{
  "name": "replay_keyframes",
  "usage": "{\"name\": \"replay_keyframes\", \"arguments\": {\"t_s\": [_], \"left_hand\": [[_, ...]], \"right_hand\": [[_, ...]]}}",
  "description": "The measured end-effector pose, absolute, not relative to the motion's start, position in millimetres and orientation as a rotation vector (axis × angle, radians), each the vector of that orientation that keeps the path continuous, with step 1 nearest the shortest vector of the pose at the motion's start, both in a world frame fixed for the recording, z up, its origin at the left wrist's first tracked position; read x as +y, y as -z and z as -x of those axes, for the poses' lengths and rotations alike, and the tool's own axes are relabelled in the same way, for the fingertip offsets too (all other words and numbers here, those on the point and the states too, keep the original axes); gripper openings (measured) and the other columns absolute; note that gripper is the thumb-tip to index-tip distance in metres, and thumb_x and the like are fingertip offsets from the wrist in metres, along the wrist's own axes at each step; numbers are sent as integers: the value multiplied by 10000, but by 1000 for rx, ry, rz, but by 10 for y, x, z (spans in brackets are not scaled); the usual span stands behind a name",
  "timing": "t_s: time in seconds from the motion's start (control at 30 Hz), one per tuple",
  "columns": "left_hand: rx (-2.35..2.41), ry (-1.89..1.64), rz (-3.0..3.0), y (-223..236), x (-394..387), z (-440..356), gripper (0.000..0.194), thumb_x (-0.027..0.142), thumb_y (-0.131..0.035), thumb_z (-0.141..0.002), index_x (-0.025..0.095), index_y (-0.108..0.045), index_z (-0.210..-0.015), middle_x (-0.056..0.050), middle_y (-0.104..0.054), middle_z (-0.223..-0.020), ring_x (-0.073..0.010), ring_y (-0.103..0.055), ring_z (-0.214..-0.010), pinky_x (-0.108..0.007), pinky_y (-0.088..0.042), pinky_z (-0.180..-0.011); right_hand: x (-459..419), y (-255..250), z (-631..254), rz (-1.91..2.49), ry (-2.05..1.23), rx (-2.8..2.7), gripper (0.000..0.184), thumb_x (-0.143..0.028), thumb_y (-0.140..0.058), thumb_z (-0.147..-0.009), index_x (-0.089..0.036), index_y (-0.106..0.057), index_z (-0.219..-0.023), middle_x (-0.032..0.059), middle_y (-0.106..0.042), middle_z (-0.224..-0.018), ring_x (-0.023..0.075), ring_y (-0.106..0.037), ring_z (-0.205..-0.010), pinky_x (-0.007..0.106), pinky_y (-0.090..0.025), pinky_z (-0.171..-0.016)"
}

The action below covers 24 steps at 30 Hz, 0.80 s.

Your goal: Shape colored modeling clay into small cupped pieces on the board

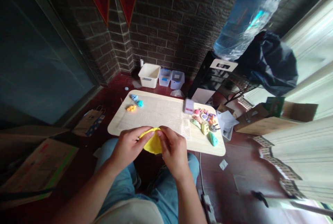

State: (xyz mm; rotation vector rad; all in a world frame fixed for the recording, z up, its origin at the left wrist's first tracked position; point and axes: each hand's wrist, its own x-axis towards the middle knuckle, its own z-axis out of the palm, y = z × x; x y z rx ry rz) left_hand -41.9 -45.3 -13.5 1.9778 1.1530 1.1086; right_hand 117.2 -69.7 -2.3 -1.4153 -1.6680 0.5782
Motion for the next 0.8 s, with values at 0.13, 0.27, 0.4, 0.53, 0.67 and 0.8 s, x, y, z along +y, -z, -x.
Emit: {"name": "replay_keyframes", "arguments": {"t_s": [0.13,0.27,0.4,0.53,0.67,0.8], "left_hand": [[1206,-1268,-1973,159,-481,366,190,254,-546,-930,178,-719,-915,-54,-773,-855,-154,-714,-740,-208,-515,-672],[1231,-1324,-1922,153,-475,377,185,252,-561,-922,156,-710,-976,-61,-776,-900,-155,-725,-793,-196,-537,-721],[1140,-1314,-1921,115,-462,431,212,261,-572,-922,172,-722,-1042,-64,-777,-1008,-161,-733,-901,-201,-550,-812],[1087,-1245,-1929,78,-515,448,261,289,-586,-916,184,-718,-1115,-70,-771,-1049,-165,-737,-925,-199,-563,-801],[1122,-1178,-1862,70,-563,436,295,309,-585,-917,198,-700,-1165,-61,-762,-1087,-168,-730,-958,-207,-564,-815],[1172,-1120,-1765,106,-539,462,272,345,-575,-922,223,-727,-1110,-46,-771,-1055,-167,-734,-909,-217,-569,-783]], "right_hand": [[-698,17,-1123,1412,-497,-1664,204,-304,-517,-952,-186,-682,-927,44,-711,-758,149,-629,-618,232,-464,-567],[-696,-9,-1121,1408,-687,-1584,219,-365,-575,-926,-186,-680,-996,52,-737,-843,165,-672,-701,230,-507,-601],[-684,-12,-1140,1351,-688,-1573,258,-340,-636,-893,-201,-684,-1105,72,-754,-1052,210,-707,-928,287,-555,-786],[-708,-26,-1114,1294,-500,-1602,154,-261,-638,-888,-204,-726,-1001,58,-778,-949,188,-727,-846,257,-564,-733],[-740,-40,-1083,1283,-435,-1612,143,-206,-588,-900,-195,-728,-922,47,-765,-824,160,-710,-716,229,-546,-638],[-718,13,-1107,1355,-756,-1539,160,-283,-616,-884,-190,-707,-979,63,-752,-886,183,-710,-785,259,-554,-681]]}}
